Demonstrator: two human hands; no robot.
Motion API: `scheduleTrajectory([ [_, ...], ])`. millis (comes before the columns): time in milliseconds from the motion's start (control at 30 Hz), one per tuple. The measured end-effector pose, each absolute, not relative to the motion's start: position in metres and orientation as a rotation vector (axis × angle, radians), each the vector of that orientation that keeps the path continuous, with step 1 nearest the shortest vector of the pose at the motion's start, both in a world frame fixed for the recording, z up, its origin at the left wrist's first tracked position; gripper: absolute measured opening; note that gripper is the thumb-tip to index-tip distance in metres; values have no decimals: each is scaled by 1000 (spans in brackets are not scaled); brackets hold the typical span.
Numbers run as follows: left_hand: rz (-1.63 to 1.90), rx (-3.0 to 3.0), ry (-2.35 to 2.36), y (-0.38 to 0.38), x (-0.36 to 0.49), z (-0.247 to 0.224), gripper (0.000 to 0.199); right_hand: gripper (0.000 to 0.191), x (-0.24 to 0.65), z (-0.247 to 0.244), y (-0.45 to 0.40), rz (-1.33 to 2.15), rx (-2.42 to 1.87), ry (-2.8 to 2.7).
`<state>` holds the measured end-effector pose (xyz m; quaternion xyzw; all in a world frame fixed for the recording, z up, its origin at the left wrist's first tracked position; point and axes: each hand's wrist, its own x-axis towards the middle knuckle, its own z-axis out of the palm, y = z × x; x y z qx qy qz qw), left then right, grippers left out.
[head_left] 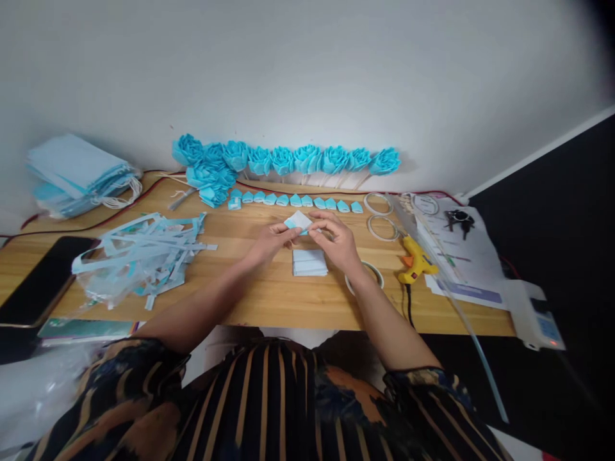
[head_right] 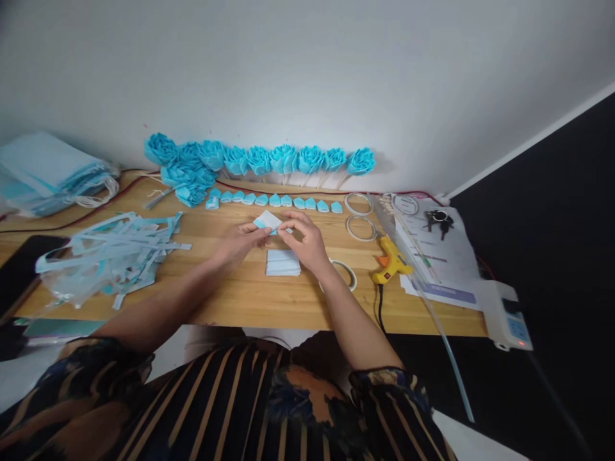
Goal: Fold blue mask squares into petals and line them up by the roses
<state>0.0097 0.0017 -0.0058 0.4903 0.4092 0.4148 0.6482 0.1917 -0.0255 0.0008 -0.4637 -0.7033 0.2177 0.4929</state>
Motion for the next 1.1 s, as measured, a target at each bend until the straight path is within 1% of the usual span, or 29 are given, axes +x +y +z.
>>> scheduleTrajectory([
  [133, 952, 1087, 904, 2, 10, -8, 31, 6, 191, 2, -26, 529, -1121, -1687],
  [333, 961, 915, 827, 6, 10, -7, 26, 6, 189, 6, -27, 292, -1059, -1852],
  [500, 966, 874, 810, 6, 8, -7, 20, 4, 189, 5, -26, 185, -1038, -1952],
  [667, 930, 827, 777, 6, 6, -5, 17, 35, 193, 0, -23, 66, -1013, -2056],
  [767, 913, 815, 773, 6, 6, -6, 19, 46, 194, -2, -22, 25, -997, -2082],
  [833, 904, 812, 763, 7, 7, -6, 20, 50, 194, -3, -21, 15, -988, -2081],
  [933, 896, 823, 766, 7, 7, -6, 23, 44, 194, -3, -20, 33, -984, -2070],
  [1100, 895, 921, 804, 7, 9, -8, 31, 15, 193, -1, -21, 175, -1023, -2008],
])
